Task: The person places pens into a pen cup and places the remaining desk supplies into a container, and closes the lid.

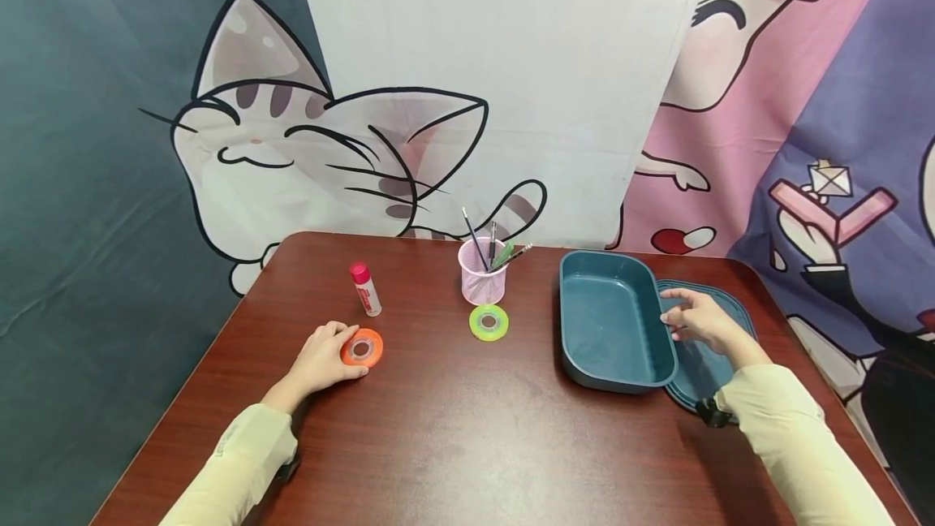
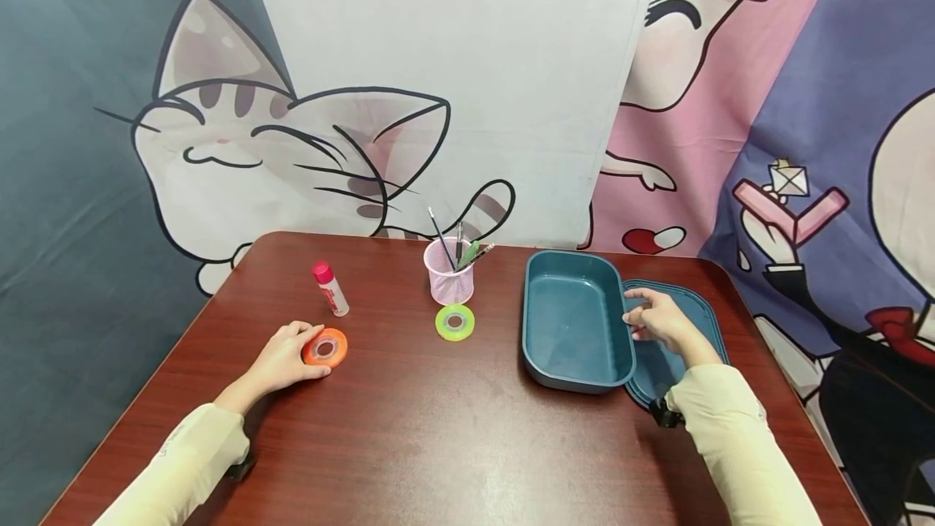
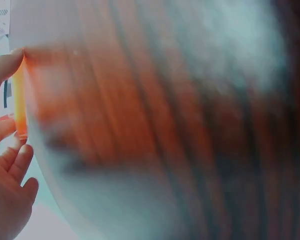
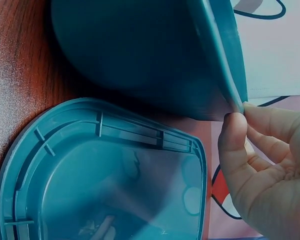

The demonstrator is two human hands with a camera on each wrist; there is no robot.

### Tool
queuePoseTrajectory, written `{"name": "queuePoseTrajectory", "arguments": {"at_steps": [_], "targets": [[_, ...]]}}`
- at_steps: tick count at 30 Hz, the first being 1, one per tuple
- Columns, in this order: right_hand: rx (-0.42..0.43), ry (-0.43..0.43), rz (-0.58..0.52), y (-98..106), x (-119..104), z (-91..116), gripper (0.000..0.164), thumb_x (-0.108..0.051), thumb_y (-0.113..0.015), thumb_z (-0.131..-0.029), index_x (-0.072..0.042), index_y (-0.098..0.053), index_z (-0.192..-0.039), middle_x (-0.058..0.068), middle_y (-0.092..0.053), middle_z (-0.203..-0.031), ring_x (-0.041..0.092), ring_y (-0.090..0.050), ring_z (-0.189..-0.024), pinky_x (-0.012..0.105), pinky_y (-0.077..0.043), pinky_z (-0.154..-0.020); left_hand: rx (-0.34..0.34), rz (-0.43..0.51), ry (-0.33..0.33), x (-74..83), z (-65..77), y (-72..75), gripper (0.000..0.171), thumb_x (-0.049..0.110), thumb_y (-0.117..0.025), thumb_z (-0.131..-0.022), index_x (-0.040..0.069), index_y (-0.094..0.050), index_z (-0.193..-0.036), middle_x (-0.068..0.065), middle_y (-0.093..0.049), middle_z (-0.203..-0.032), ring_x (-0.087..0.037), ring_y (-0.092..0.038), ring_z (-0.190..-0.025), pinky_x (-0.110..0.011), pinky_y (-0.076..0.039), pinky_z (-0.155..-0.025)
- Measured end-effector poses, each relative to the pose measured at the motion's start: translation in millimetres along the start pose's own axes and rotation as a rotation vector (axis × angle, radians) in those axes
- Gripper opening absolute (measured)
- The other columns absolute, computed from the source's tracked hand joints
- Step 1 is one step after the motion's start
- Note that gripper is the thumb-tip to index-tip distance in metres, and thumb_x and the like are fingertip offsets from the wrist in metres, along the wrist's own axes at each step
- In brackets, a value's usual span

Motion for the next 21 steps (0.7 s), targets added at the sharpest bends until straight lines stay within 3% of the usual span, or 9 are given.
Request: {"name": "queuePoseTrajectory", "arguments": {"at_steps": [8, 16, 21], "targets": [[-0.006, 0.005, -0.005, 0, 0, -1, 0.057, -0.007, -0.053, -0.085, 0.006, -0.023, -0.133, 0.005, -0.052, -0.084, 0.013, -0.052, -0.068, 0.033, -0.052, -0.065, 0.118, 0.022, -0.097, 22.9, -6.0, 7.3, 0.071, 0.037, -0.076, -0.056, 0.001, -0.057, -0.114, -0.013, -0.05, -0.1, -0.029, -0.046, -0.09, -0.045, -0.038, -0.078], [-0.011, 0.008, -0.007, 0, -1, 0, 0.056, -0.005, -0.051, -0.085, 0.006, -0.023, -0.132, 0.005, -0.052, -0.083, 0.012, -0.052, -0.068, 0.035, -0.052, -0.066, 0.155, 0.073, -0.166, 47.7, -15.7, 9.0, 0.073, 0.037, -0.077, -0.055, 0.002, -0.057, -0.116, -0.012, -0.05, -0.103, -0.027, -0.045, -0.093, -0.042, -0.039, -0.077], [-0.01, 0.008, -0.004, 0, -1, -1, 0.055, -0.005, -0.051, -0.086, 0.006, -0.023, -0.132, 0.005, -0.052, -0.083, 0.013, -0.052, -0.067, 0.034, -0.052, -0.066, 0.132, 0.122, -0.168, 62.7, -23.0, 6.7, 0.071, 0.037, -0.075, -0.057, 0.004, -0.056, -0.117, -0.01, -0.049, -0.104, -0.025, -0.044, -0.096, -0.04, -0.041, -0.079]]}}
Point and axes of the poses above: each hand's wrist, its own z-axis away from the middle knuckle, its own y-axis out of the back of the hand, x = y × z, the point moved 4 cm from there along -z, towards the middle knuckle
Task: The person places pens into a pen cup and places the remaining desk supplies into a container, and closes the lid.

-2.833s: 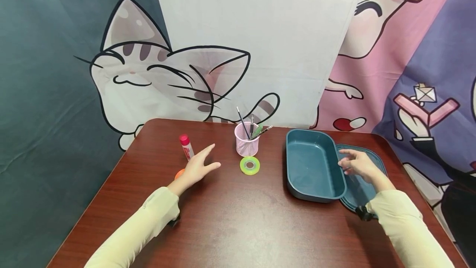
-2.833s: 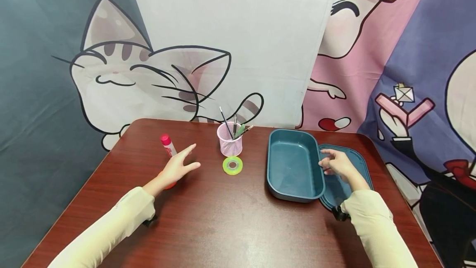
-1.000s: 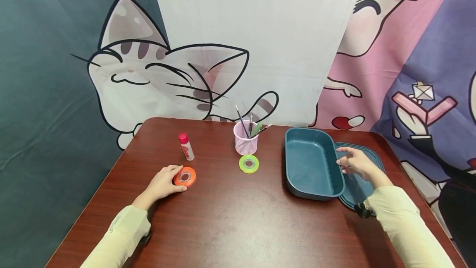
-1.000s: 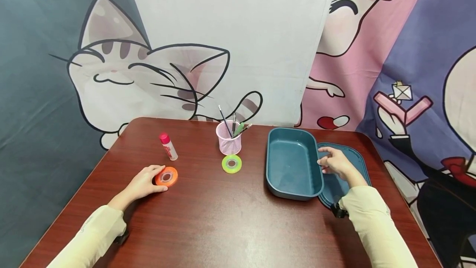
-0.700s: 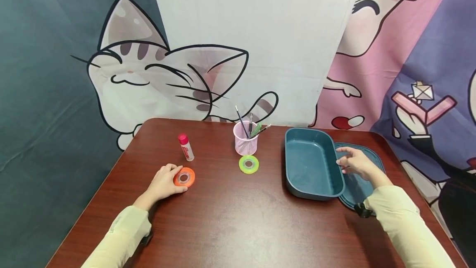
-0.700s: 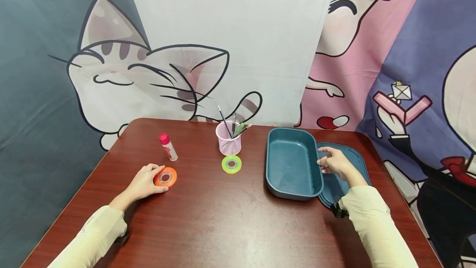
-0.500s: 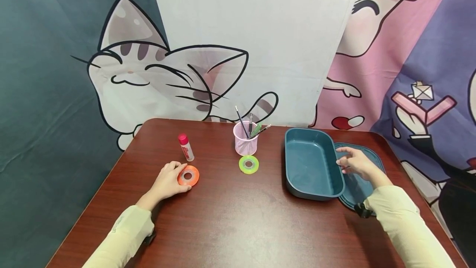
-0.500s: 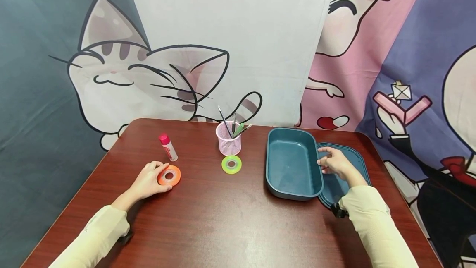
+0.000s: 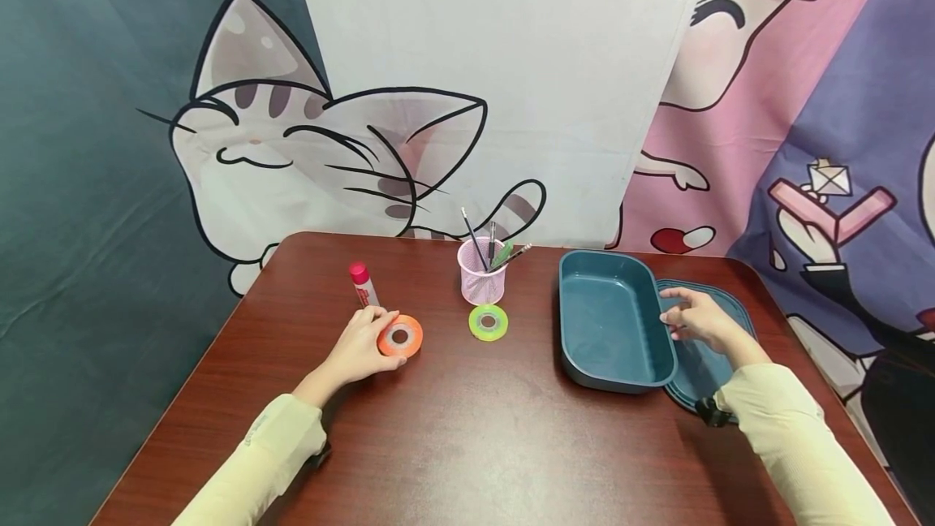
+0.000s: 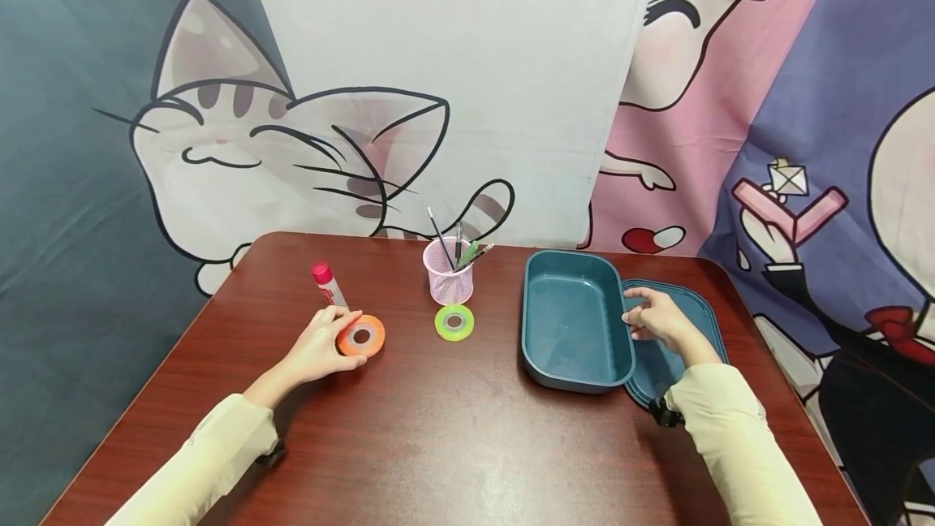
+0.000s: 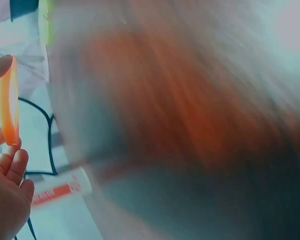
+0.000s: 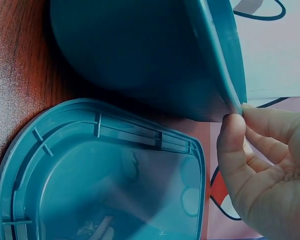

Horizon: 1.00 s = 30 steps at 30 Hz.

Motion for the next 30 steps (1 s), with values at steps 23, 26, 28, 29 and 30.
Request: {"name": "queuePoseTrajectory", "arguments": {"at_steps": [23, 26, 28, 29, 30], "targets": [[0.016, -0.008, 0.013, -1, 0, 1, 0.055, -0.006, -0.05, -0.086, 0.006, -0.024, -0.133, 0.01, -0.052, -0.088, 0.014, -0.052, -0.068, 0.032, -0.052, -0.065, -0.015, 0.172, -0.121, 80.5, -46.1, -23.2, 0.071, 0.036, -0.076, -0.057, 0.005, -0.056, -0.118, -0.007, -0.049, -0.103, -0.02, -0.044, -0.097, -0.034, -0.044, -0.076], [0.018, -0.008, 0.014, -1, -2, 2, 0.055, -0.006, -0.05, -0.086, 0.006, -0.024, -0.133, 0.01, -0.052, -0.088, 0.014, -0.052, -0.068, 0.032, -0.052, -0.065, -0.019, 0.178, -0.14, 92.9, -51.7, -27.6, 0.071, 0.036, -0.077, -0.057, 0.006, -0.056, -0.118, -0.006, -0.049, -0.104, -0.02, -0.044, -0.097, -0.034, -0.043, -0.076], [0.019, -0.009, 0.015, -2, -3, 2, 0.055, -0.006, -0.05, -0.086, 0.006, -0.024, -0.133, 0.011, -0.052, -0.088, 0.014, -0.052, -0.068, 0.033, -0.052, -0.065, -0.024, 0.178, -0.149, 100.6, -55.1, -31.2, 0.071, 0.037, -0.076, -0.058, 0.007, -0.056, -0.118, -0.006, -0.049, -0.105, -0.02, -0.045, -0.097, -0.034, -0.043, -0.077], [0.02, -0.01, 0.016, -2, -3, 2, 0.055, -0.005, -0.05, -0.086, 0.006, -0.024, -0.133, 0.011, -0.052, -0.088, 0.014, -0.052, -0.068, 0.033, -0.052, -0.065, -0.024, 0.182, -0.153, 104.4, -56.6, -32.9, 0.07, 0.038, -0.076, -0.057, 0.009, -0.056, -0.118, -0.006, -0.049, -0.105, -0.021, -0.045, -0.097, -0.034, -0.043, -0.077], [0.02, -0.01, 0.017, -2, -3, 3, 0.055, -0.006, -0.05, -0.086, 0.006, -0.024, -0.133, 0.011, -0.052, -0.088, 0.014, -0.052, -0.068, 0.032, -0.052, -0.065, -0.026, 0.18, -0.159, 108.2, -58.3, -34.8, 0.07, 0.038, -0.076, -0.058, 0.01, -0.056, -0.118, -0.006, -0.049, -0.105, -0.021, -0.045, -0.097, -0.034, -0.043, -0.077]]}}
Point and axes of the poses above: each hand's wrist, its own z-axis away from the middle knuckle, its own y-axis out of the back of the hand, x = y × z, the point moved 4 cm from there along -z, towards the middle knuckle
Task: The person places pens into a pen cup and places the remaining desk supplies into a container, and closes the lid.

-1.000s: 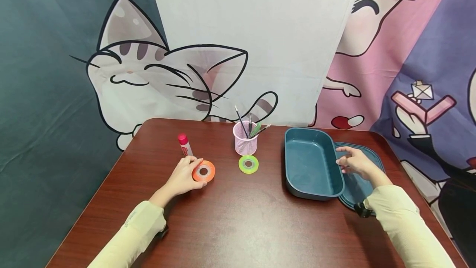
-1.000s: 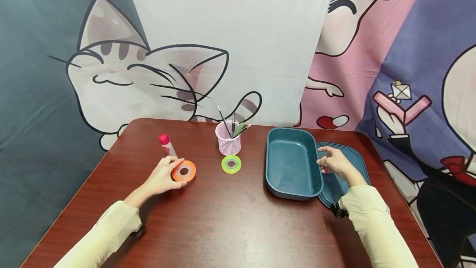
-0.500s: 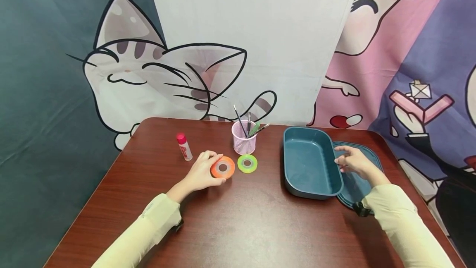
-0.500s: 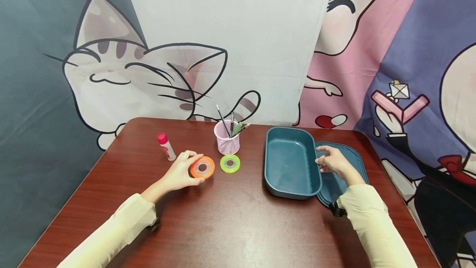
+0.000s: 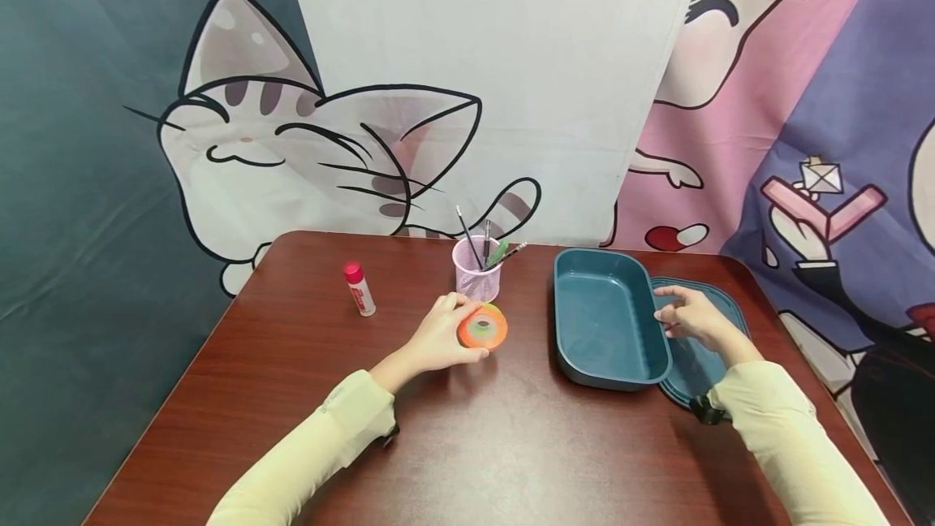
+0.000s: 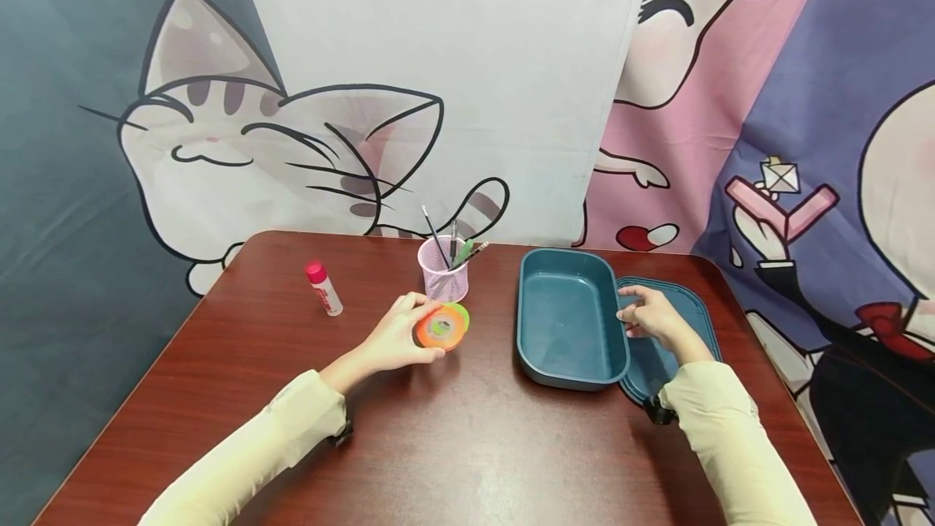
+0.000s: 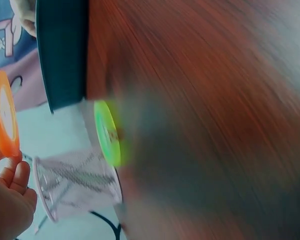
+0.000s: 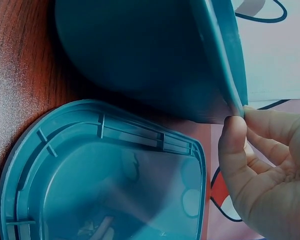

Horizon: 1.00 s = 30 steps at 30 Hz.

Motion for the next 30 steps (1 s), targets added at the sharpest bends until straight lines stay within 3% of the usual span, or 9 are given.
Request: {"name": "queuePoseTrajectory", "arguments": {"at_steps": [9, 16, 22, 30], "targets": [[-0.001, 0.013, -0.015, 0, 1, -1, 0.056, -0.004, -0.051, -0.086, 0.008, -0.023, -0.133, 0.008, -0.053, -0.086, 0.012, -0.052, -0.067, 0.032, -0.052, -0.064, -0.008, 0.019, -0.063, 29.4, -22.9, -22.3, 0.071, 0.038, -0.075, -0.059, 0.006, -0.055, -0.119, -0.007, -0.05, -0.105, -0.02, -0.046, -0.098, -0.032, -0.041, -0.083], [0.004, 0.013, -0.021, -1, 2, -1, 0.055, -0.004, -0.05, -0.086, 0.008, -0.023, -0.133, 0.009, -0.054, -0.087, 0.012, -0.052, -0.067, 0.03, -0.051, -0.063, -0.053, 0.046, -0.018, 46.4, -43.3, -38.8, 0.069, 0.041, -0.073, -0.062, 0.01, -0.054, -0.12, -0.004, -0.048, -0.106, -0.018, -0.045, -0.099, -0.029, -0.039, -0.077], [0.009, 0.007, -0.014, -1, 2, -2, 0.055, -0.004, -0.05, -0.086, 0.008, -0.023, -0.133, 0.011, -0.055, -0.088, 0.012, -0.052, -0.067, 0.031, -0.051, -0.063, -0.09, 0.046, 0.019, 52.2, -61.9, -50.8, 0.069, 0.041, -0.072, -0.062, 0.011, -0.054, -0.121, -0.003, -0.048, -0.107, -0.017, -0.044, -0.099, -0.025, -0.04, -0.077], [0.009, 0.001, -0.011, -1, 3, -3, 0.056, -0.004, -0.051, -0.086, 0.008, -0.024, -0.133, 0.01, -0.055, -0.086, 0.013, -0.052, -0.067, 0.032, -0.052, -0.062, -0.156, -0.034, 0.05, 57.3, -82.1, -69.2, 0.073, 0.047, -0.071, -0.063, 0.015, -0.051, -0.125, -0.001, -0.047, -0.109, -0.014, -0.041, -0.102, -0.022, -0.04, -0.077]]}}
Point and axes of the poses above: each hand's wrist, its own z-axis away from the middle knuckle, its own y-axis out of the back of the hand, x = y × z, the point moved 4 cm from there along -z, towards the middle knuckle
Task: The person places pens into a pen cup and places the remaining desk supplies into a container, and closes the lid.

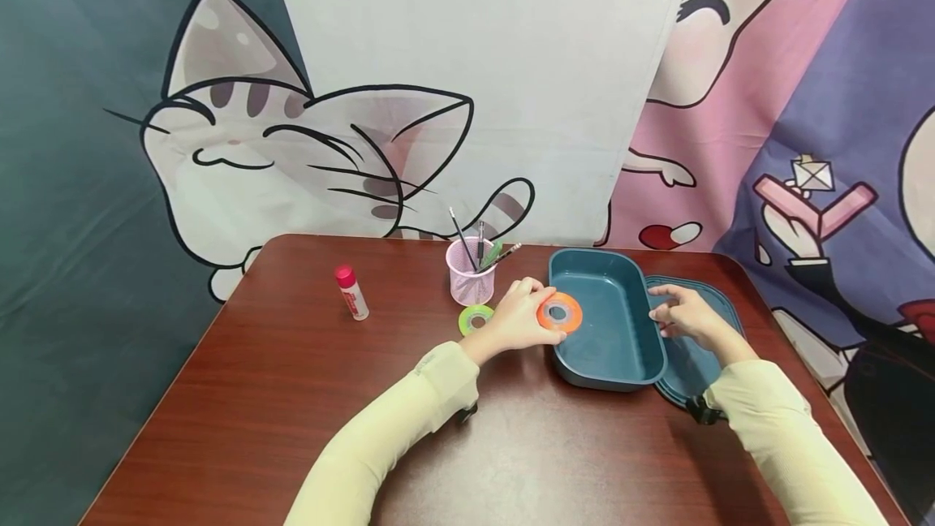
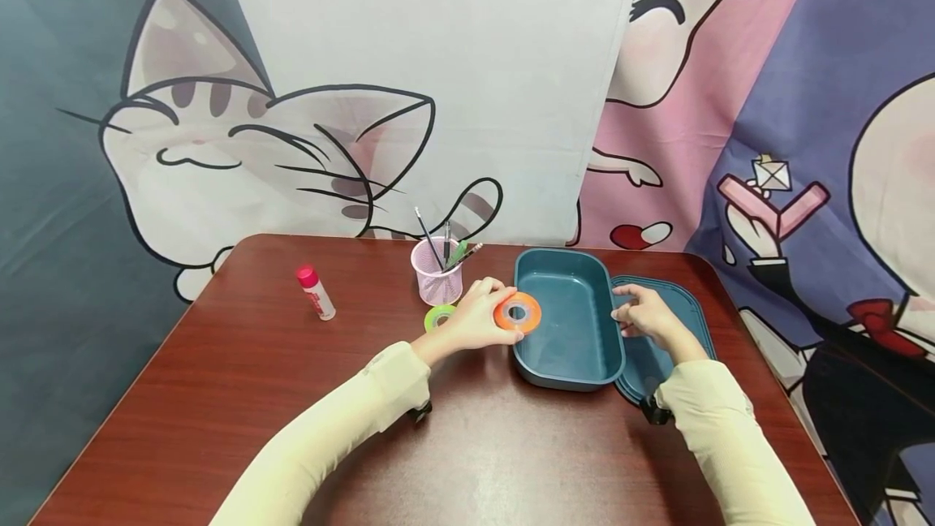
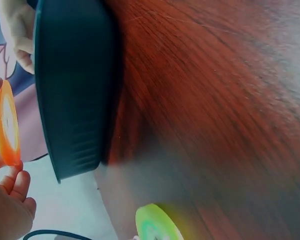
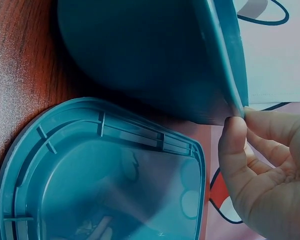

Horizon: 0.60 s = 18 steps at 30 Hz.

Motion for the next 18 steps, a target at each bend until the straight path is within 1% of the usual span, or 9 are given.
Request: {"name": "queuePoseTrajectory", "arguments": {"at_steps": [4, 8, 14, 18], "targets": [[0.002, 0.0, 0.002, 0, 0, 0, 0.056, -0.004, -0.051, -0.086, 0.008, -0.024, -0.133, 0.011, -0.055, -0.087, 0.013, -0.052, -0.067, 0.031, -0.052, -0.062, -0.04, -0.022, 0.002, 4.4, -8.3, -7.0, 0.073, 0.049, -0.069, -0.064, 0.016, -0.049, -0.126, 0.0, -0.046, -0.11, -0.013, -0.04, -0.102, -0.023, -0.041, -0.077], [0.003, -0.001, 0.008, 1, 1, -1, 0.055, -0.004, -0.051, -0.085, 0.007, -0.024, -0.133, 0.009, -0.055, -0.086, 0.013, -0.053, -0.068, 0.033, -0.052, -0.064, -0.074, -0.066, -0.023, 10.4, -15.4, -12.6, 0.073, 0.049, -0.069, -0.065, 0.015, -0.048, -0.127, 0.0, -0.045, -0.11, -0.013, -0.041, -0.101, -0.023, -0.04, -0.077], [0.007, 0.006, 0.012, 1, 0, 0, 0.055, -0.004, -0.051, -0.085, 0.007, -0.025, -0.133, 0.01, -0.054, -0.085, 0.014, -0.053, -0.068, 0.034, -0.052, -0.064, -0.094, -0.156, -0.058, 17.4, -26.1, -23.4, 0.072, 0.051, -0.068, -0.064, 0.017, -0.05, -0.125, 0.001, -0.045, -0.107, -0.013, -0.041, -0.097, -0.023, -0.039, -0.075], [0.005, 0.008, 0.011, 0, 0, -1, 0.056, -0.004, -0.051, -0.085, 0.008, -0.025, -0.133, 0.011, -0.054, -0.086, 0.013, -0.052, -0.067, 0.033, -0.052, -0.063, -0.103, -0.223, -0.079, 21.4, -30.8, -33.3, 0.073, 0.053, -0.067, -0.064, 0.017, -0.05, -0.125, 0.002, -0.046, -0.106, -0.012, -0.042, -0.097, -0.024, -0.039, -0.079]]}}
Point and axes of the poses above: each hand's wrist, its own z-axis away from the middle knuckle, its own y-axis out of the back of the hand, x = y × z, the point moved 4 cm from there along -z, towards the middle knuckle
